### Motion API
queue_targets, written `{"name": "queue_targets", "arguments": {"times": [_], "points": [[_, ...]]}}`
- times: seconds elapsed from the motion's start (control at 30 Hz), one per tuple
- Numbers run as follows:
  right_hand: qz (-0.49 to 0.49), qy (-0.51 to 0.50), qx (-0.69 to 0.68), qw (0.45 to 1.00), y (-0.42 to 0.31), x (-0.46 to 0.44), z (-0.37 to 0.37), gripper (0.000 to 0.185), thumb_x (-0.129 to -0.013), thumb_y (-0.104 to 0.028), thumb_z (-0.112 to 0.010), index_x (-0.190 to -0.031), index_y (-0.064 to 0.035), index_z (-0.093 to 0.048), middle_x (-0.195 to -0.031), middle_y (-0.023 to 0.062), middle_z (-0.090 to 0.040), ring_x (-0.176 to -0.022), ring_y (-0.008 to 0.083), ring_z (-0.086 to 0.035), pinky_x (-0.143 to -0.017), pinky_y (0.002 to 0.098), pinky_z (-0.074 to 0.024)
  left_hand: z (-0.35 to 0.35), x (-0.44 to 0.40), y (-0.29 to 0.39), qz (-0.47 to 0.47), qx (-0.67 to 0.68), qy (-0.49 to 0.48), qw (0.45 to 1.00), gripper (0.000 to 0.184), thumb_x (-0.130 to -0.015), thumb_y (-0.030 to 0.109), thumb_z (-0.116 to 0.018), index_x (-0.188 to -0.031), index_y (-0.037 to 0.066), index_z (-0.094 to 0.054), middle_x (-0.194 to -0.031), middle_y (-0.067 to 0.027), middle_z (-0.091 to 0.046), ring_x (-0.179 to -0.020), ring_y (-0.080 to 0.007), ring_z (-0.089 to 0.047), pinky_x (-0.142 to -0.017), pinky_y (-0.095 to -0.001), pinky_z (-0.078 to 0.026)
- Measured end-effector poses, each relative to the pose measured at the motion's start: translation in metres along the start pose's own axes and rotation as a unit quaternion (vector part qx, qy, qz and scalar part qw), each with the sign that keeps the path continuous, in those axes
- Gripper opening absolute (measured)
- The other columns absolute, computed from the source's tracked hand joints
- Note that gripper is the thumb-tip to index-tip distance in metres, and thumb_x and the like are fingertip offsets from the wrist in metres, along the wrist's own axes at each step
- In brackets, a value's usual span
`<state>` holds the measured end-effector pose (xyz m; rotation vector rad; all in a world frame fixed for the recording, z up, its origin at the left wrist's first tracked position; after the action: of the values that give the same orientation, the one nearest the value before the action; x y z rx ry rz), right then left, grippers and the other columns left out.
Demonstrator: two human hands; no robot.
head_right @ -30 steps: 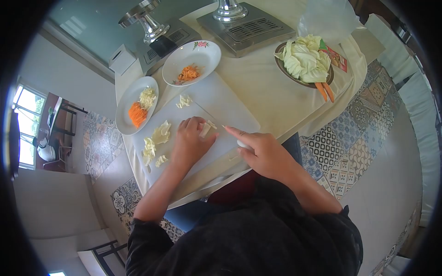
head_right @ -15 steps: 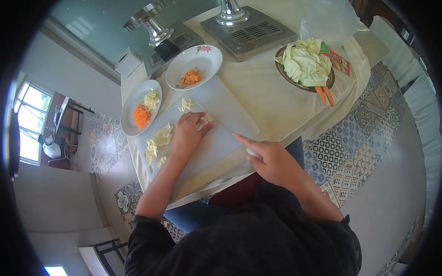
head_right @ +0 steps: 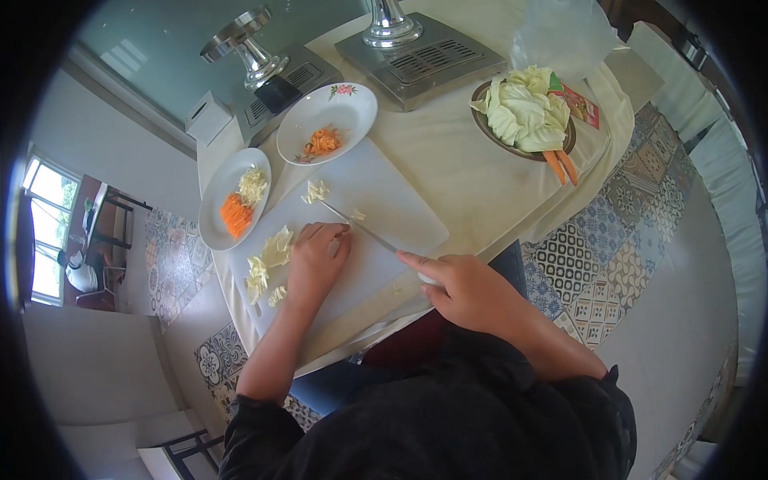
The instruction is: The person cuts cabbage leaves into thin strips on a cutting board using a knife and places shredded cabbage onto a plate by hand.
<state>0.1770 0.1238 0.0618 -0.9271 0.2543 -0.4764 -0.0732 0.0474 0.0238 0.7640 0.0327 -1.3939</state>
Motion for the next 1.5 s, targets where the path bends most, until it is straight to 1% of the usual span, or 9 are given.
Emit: {"name": "queue_targets", "arguments": {"times": [0.13,0.23,0.43,0.73,0.83,1.03,1.13,1.43,1.5], "points": [[-0.005,-0.010,0.023,1.000,-0.005,-0.006,0.000,0.060,-0.087,-0.002,-0.059,-0.145,-0.0134,-0.052,-0.086,0.0221,-0.065,-0.080,0.0388,-0.064,-0.074,0.0448,-0.0499,-0.003,0.001,0.001,-0.006,0.007,0.009,1.000,0.009,-0.081,0.005,-0.073,-0.089,0.002,-0.071,-0.086,-0.0133,-0.068,-0.083,-0.0345,-0.064,-0.077,-0.0436,-0.053],[0.036,0.036,0.033,0.998,-0.006,-0.007,-0.005,0.059,-0.088,0.000,-0.060,-0.146,-0.0118,-0.052,-0.077,0.0171,-0.059,-0.070,0.0330,-0.059,-0.071,0.0394,-0.0478,-0.005,0.002,0.000,-0.021,-0.001,0.016,1.000,0.010,-0.080,0.005,-0.073,-0.089,0.002,-0.071,-0.083,-0.0126,-0.066,-0.080,-0.0340,-0.062,-0.076,-0.0438,-0.052],[0.022,0.017,0.051,0.998,-0.002,-0.008,-0.012,0.059,-0.089,-0.001,-0.059,-0.147,-0.0108,-0.051,-0.078,0.0180,-0.061,-0.072,0.0344,-0.061,-0.071,0.0408,-0.0483,-0.004,0.001,0.003,-0.020,-0.019,0.020,0.999,0.008,-0.079,0.004,-0.074,-0.084,0.002,-0.068,-0.084,-0.0130,-0.066,-0.081,-0.0352,-0.063,-0.072,-0.0442,-0.051],[-0.002,-0.010,0.005,1.000,-0.005,-0.015,-0.009,0.058,-0.091,0.000,-0.057,-0.148,-0.0081,-0.047,-0.081,0.0220,-0.063,-0.071,0.0367,-0.062,-0.072,0.0395,-0.0491,-0.006,0.003,0.004,-0.026,-0.034,0.021,0.999,0.008,-0.080,0.004,-0.074,-0.087,0.003,-0.070,-0.085,-0.0121,-0.066,-0.081,-0.0338,-0.063,-0.072,-0.0435,-0.052],[-0.002,-0.009,0.017,1.000,-0.005,-0.023,-0.012,0.052,-0.090,-0.005,-0.054,-0.142,-0.0018,-0.052,-0.079,0.0281,-0.065,-0.074,0.0444,-0.064,-0.073,0.0487,-0.0519,-0.006,0.003,0.006,-0.024,-0.046,0.019,0.998,0.008,-0.080,0.005,-0.074,-0.087,0.003,-0.070,-0.085,-0.0116,-0.066,-0.080,-0.0332,-0.063,-0.071,-0.0432,-0.052],[0.006,0.005,0.035,0.999,-0.003,-0.039,-0.022,0.052,-0.090,-0.006,-0.054,-0.142,-0.0033,-0.053,-0.079,0.0277,-0.064,-0.074,0.0436,-0.064,-0.073,0.0499,-0.0524,-0.007,0.003,0.006,-0.024,-0.053,0.023,0.998,0.008,-0.079,0.004,-0.074,-0.085,0.003,-0.069,-0.084,-0.0115,-0.066,-0.080,-0.0332,-0.063,-0.071,-0.0431,-0.052],[0.009,0.004,0.067,0.998,-0.002,-0.029,-0.024,0.053,-0.090,-0.007,-0.055,-0.143,-0.0062,-0.054,-0.079,0.0240,-0.064,-0.074,0.0411,-0.064,-0.073,0.0488,-0.0525,-0.009,0.005,0.004,-0.024,-0.056,0.025,0.998,0.008,-0.080,0.006,-0.073,-0.086,0.004,-0.069,-0.084,-0.0096,-0.065,-0.080,-0.0304,-0.062,-0.075,-0.0428,-0.050],[0.018,0.021,0.176,0.984,0.003,-0.017,-0.010,0.055,-0.088,-0.009,-0.058,-0.141,-0.0237,-0.058,-0.080,0.0108,-0.061,-0.074,0.0309,-0.064,-0.068,0.0429,-0.0523,-0.006,0.004,0.001,-0.014,-0.033,0.017,0.999,0.008,-0.079,0.006,-0.074,-0.082,0.004,-0.066,-0.082,-0.0110,-0.067,-0.079,-0.0322,-0.063,-0.075,-0.0428,-0.051],[0.024,0.029,0.188,0.981,0.005,-0.019,-0.011,0.055,-0.088,-0.009,-0.058,-0.141,-0.0257,-0.059,-0.078,0.0092,-0.060,-0.073,0.0292,-0.063,-0.066,0.0419,-0.0522,-0.004,0.003,0.003,-0.016,-0.031,0.016,0.999,0.010,-0.079,0.005,-0.074,-0.086,0.003,-0.067,-0.083,-0.0123,-0.068,-0.081,-0.0332,-0.065,-0.075,-0.0429,-0.053]]}}
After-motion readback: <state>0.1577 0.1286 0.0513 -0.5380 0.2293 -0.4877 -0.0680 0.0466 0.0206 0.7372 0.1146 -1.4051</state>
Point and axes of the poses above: each hand's wrist, its own x-axis away from the middle knuckle, its own z-axis out of the back of the hand, y = z × x, the point moved 1 cm from there along -x, towards the middle knuckle
